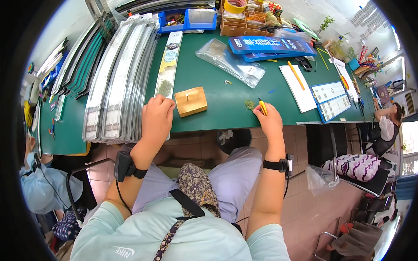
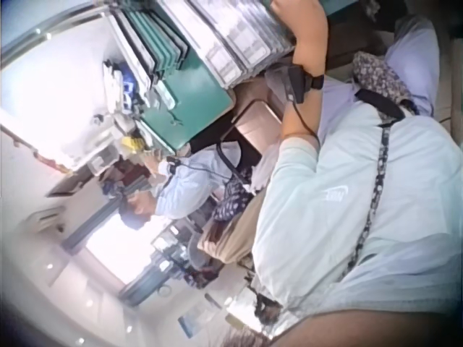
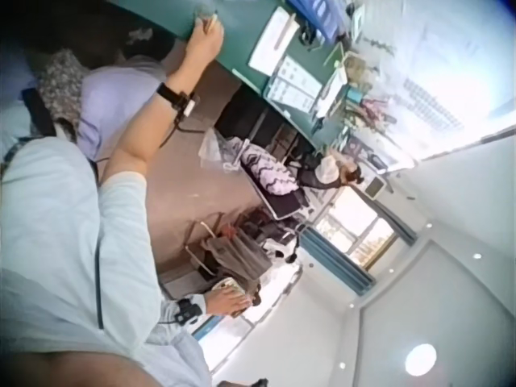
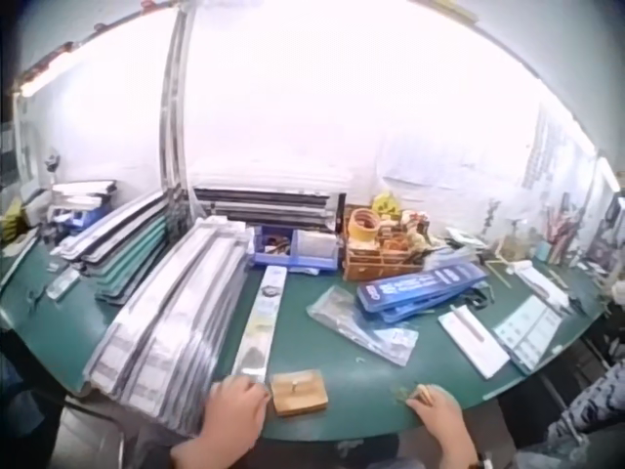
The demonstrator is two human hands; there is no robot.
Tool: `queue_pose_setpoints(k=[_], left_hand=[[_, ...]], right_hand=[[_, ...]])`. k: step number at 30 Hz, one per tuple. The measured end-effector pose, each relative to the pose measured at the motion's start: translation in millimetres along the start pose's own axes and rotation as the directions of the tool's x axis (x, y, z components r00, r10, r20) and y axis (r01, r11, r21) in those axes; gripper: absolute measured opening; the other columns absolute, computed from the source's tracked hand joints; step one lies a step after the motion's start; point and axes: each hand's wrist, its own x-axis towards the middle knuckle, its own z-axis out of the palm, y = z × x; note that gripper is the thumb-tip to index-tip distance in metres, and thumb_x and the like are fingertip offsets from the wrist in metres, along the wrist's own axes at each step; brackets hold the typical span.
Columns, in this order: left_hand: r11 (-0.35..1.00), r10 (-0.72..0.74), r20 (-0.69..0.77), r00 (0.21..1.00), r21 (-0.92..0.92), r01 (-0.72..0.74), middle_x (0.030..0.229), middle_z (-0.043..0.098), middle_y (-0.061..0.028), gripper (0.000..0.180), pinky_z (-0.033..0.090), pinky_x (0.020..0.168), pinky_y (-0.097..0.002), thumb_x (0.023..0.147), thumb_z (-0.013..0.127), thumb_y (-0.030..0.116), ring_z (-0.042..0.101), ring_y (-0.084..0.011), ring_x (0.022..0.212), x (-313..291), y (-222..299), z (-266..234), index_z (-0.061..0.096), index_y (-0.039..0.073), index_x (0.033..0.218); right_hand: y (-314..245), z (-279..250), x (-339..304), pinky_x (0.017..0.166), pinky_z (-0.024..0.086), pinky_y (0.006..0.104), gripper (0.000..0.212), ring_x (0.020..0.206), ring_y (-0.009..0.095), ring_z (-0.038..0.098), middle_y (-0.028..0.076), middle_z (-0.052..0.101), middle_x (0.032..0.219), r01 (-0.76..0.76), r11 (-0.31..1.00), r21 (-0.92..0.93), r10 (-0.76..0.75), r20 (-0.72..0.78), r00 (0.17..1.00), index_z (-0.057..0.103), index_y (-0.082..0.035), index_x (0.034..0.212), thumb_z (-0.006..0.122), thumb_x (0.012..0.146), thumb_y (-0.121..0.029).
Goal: The recorder is using a small tool to assemble or manipulate small electronic components at a workbench.
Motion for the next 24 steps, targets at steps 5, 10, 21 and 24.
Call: queue_pose_setpoints(k=[5,10,21,24], left_hand=[[0.999,0.0,-0.003,1.0,0.043,0.0,0.08,0.052,-0.0041,0.005,0.038,0.072,-0.0371,0.078,0.062,0.009,0.051,-0.0243,0.081,3,5,6,0.058,0.007,0.08],[0.996,0.033,-0.077,0.996,0.089,-0.026,0.079,0.051,-0.003,0.005,0.038,0.074,-0.0373,0.077,0.063,0.008,0.052,-0.0228,0.08,5,5,10,0.059,0.008,0.08],[0.982,0.07,-0.083,0.994,0.18,-0.054,0.079,0.051,-0.0031,0.004,0.038,0.075,-0.0375,0.074,0.06,0.006,0.051,-0.0225,0.081,5,10,17,0.058,0.009,0.075],[0.97,0.035,-0.022,0.999,0.241,-0.029,0.082,0.051,-0.0025,0.002,0.037,0.08,-0.0369,0.075,0.058,0.009,0.051,-0.0204,0.084,6,13,18,0.058,0.011,0.076]], right_hand=[[6,0,7,0.062,0.042,0.0317,0.018,0.065,0.021,0.053,0.009,0.056,0.072,-0.043,0.996,0.075,0.04,0.046,0.998,0.059,-0.002,0.08,0.065,0.078,-0.019],[0,-1,10,0.062,0.043,0.0311,0.021,0.065,0.02,0.054,0.01,0.058,0.071,-0.08,0.993,0.085,0.071,0.105,0.992,0.059,-0.001,0.079,0.064,0.078,-0.021],[-23,-1,5,0.078,0.046,0.0403,0.049,0.092,0.034,0.06,0.018,0.063,0.096,-0.081,0.993,-0.09,0.082,0.015,0.996,0.051,-0.012,0.114,0.064,0.077,-0.042],[-27,6,-1,0.081,0.046,0.0393,0.056,0.096,0.031,0.058,0.014,0.061,0.105,0.025,0.979,-0.201,-0.04,-0.072,0.997,0.053,-0.014,0.116,0.066,0.073,-0.047]])
